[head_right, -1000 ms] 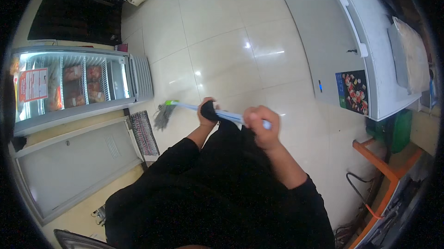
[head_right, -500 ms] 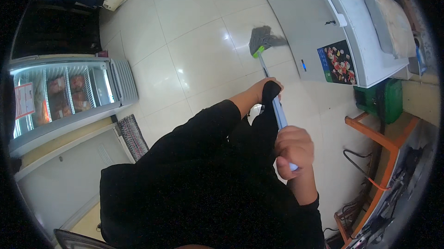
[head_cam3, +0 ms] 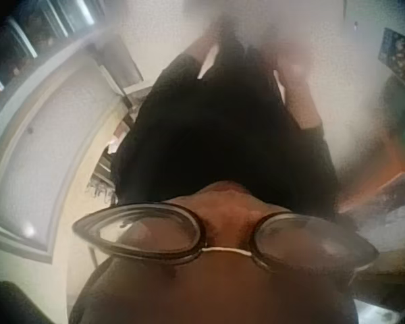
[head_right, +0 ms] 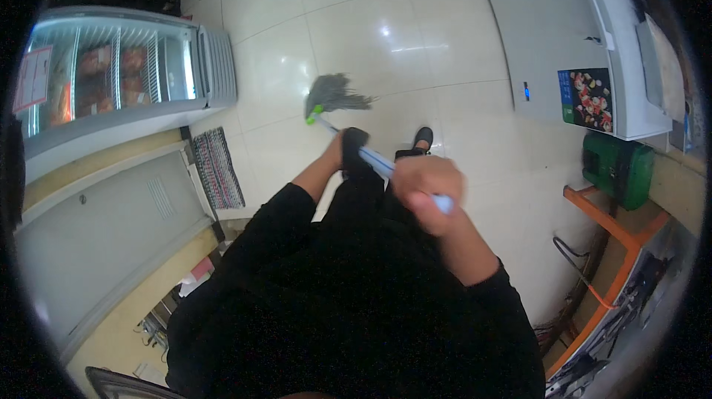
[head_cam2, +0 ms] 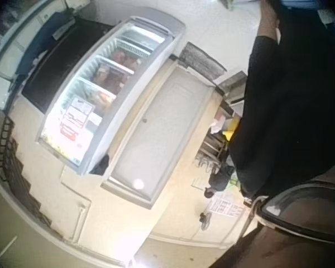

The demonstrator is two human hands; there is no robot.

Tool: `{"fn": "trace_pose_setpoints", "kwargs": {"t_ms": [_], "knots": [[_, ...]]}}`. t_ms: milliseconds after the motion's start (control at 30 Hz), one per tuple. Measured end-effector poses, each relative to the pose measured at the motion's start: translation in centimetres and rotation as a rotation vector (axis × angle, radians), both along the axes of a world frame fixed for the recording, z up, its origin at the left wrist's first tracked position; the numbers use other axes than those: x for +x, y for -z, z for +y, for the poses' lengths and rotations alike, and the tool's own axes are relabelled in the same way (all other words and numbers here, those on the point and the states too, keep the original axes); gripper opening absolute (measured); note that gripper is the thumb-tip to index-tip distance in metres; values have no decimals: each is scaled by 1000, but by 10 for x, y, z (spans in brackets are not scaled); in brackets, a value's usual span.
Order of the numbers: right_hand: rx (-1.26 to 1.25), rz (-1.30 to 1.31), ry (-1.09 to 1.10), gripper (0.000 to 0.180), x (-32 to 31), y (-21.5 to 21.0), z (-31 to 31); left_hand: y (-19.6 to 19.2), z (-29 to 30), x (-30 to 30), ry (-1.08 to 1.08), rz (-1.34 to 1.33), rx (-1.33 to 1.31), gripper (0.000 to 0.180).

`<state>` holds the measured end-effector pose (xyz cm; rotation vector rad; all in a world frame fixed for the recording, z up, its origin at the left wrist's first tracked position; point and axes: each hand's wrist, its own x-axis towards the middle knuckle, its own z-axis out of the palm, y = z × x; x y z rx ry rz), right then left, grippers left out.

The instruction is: The person mops the tiled floor of a kitchen using a mop and a bucket, moving between appliances and work tables.

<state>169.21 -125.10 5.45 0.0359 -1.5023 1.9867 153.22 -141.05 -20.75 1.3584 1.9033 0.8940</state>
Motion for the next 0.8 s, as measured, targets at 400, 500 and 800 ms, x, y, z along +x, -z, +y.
{"fn": "trace_pose_setpoints", "kwargs": {"t_ms": [400,500,800], "knots": [[-11,-257,177,31,25,33,-69,-32,-56,-21,-225,236,293,24],[68,-172,305,34,50,-40,-54,-52,-8,33,3,-384,202,20],[463,-178,198,30,62,-77,-97,-13,84,115,534,-882,282,17]]}}
